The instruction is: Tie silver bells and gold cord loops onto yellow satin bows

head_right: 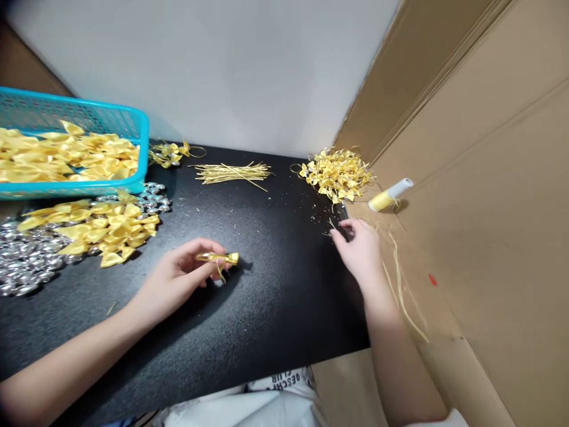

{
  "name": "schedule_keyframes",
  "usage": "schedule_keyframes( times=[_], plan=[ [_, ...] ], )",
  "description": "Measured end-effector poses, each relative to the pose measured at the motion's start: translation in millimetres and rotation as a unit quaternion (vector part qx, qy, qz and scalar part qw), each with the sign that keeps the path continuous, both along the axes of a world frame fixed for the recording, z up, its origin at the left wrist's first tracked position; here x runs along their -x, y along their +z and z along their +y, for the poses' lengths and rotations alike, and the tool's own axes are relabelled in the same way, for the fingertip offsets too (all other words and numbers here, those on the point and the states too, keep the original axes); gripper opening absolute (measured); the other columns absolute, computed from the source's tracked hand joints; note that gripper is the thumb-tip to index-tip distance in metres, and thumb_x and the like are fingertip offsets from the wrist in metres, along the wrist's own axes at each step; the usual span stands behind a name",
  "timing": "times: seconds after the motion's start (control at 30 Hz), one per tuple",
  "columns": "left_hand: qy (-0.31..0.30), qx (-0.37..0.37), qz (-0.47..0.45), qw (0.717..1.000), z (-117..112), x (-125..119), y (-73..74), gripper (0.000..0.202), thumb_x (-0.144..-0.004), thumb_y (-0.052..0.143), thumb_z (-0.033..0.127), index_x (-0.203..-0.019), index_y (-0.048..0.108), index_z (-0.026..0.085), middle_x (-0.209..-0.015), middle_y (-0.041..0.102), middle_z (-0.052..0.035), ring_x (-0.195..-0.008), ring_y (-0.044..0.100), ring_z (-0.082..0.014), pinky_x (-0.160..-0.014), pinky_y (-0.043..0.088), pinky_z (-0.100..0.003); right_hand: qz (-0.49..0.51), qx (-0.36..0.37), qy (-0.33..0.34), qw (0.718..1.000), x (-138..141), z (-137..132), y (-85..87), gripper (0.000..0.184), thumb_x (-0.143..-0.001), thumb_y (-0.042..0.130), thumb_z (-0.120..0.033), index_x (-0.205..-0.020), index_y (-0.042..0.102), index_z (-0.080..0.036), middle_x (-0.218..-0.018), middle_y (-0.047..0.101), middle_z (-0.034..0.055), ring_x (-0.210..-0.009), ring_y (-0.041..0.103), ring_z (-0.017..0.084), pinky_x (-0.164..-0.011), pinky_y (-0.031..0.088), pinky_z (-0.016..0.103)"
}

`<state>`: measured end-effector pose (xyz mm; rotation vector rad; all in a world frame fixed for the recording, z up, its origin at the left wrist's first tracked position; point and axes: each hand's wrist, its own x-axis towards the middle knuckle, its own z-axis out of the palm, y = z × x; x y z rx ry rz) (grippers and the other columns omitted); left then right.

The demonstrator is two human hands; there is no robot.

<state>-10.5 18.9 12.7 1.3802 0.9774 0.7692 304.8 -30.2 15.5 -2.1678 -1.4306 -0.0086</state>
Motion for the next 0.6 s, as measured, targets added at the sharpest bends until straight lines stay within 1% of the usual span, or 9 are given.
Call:
schedule_keyframes(
  times=[0.03,0.1,0.17,0.23,0.33,0.4,0.5,0.6],
  plan=[
    [-0.001,0.006,-0.003,1.0,0,0,-0.2,0.018,-0.077,0.069,0.033,-0.084,0.062,0.017,-0.071,0.074,-0.0048,-0.052,0.063,-0.0136,-0.042,0.043,-0.02,-0.031,0.024,-0.047,0.998,-15,-6,-1.1,0.028,-0.075,0.064,-0.039,-0.088,0.069,-0.015,-0.087,0.07,0.0136,-0.078,0.063,0.026,-0.075,0.048,0.04],
    [-0.005,0.013,-0.008,1.0,0,0,-1.4,0.02,-0.076,0.069,0.034,-0.085,0.061,0.018,-0.072,0.075,-0.0051,-0.052,0.064,-0.0137,-0.041,0.043,-0.02,-0.08,0.098,-0.116,0.985,-35,-14,-3.2,0.031,-0.077,0.063,-0.04,-0.09,0.07,-0.013,-0.092,0.07,0.0165,-0.085,0.063,0.03,-0.077,0.048,0.042],
    [-0.007,0.015,-0.009,1.0,0,0,-2.8,0.021,-0.076,0.069,0.034,-0.086,0.06,0.017,-0.073,0.075,-0.0055,-0.052,0.064,-0.0134,-0.041,0.042,-0.02,-0.111,0.157,-0.157,0.969,-43,-16,-4.8,0.033,-0.079,0.061,-0.043,-0.093,0.071,-0.015,-0.101,0.069,0.0178,-0.094,0.062,0.034,-0.078,0.047,0.046],
    [-0.009,0.013,-0.009,1.0,0,-1,-3.8,0.02,-0.077,0.068,0.033,-0.086,0.06,0.017,-0.073,0.075,-0.0058,-0.052,0.063,-0.0128,-0.041,0.042,-0.019,-0.122,0.183,-0.173,0.96,-44,-15,-5.3,0.034,-0.079,0.061,-0.046,-0.095,0.071,-0.017,-0.105,0.068,0.0173,-0.101,0.061,0.036,-0.079,0.046,0.048],
    [-0.011,0.013,-0.014,1.0,0,-1,-3.8,0.019,-0.077,0.068,0.031,-0.086,0.06,0.017,-0.073,0.074,-0.0063,-0.052,0.063,-0.0127,-0.04,0.042,-0.019,-0.105,0.179,-0.174,0.963,-43,-13,-5.6,0.031,-0.081,0.059,-0.046,-0.092,0.072,-0.019,-0.101,0.068,0.0144,-0.099,0.06,0.034,-0.078,0.045,0.048],
    [-0.009,0.021,-0.009,1.0,0,-1,-3.2,0.019,-0.076,0.067,0.031,-0.086,0.06,0.017,-0.072,0.074,-0.0056,-0.052,0.063,-0.0126,-0.04,0.042,-0.019,-0.098,0.171,-0.171,0.965,-42,-15,-7.3,0.029,-0.082,0.056,-0.044,-0.086,0.072,-0.02,-0.099,0.068,0.0132,-0.097,0.059,0.033,-0.076,0.045,0.047],
    [-0.004,0.04,-0.005,0.999,-1,-1,-2.3,0.018,-0.074,0.067,0.029,-0.086,0.059,0.018,-0.072,0.073,-0.0031,-0.051,0.063,-0.0121,-0.039,0.041,-0.018,-0.122,0.153,-0.162,0.967,-42,-20,-13.2,0.03,-0.083,0.054,-0.044,-0.08,0.071,-0.019,-0.101,0.066,0.0154,-0.098,0.056,0.035,-0.074,0.044,0.048],
    [-0.002,0.049,-0.015,0.999,-2,-1,-1.5,0.017,-0.074,0.065,0.026,-0.088,0.059,0.018,-0.073,0.073,-0.0022,-0.052,0.062,-0.0113,-0.039,0.041,-0.018,-0.146,0.139,-0.151,0.968,-43,-22,-19.2,0.032,-0.085,0.051,-0.043,-0.08,0.069,-0.017,-0.107,0.064,0.0194,-0.102,0.053,0.038,-0.075,0.043,0.051]
  ],
)
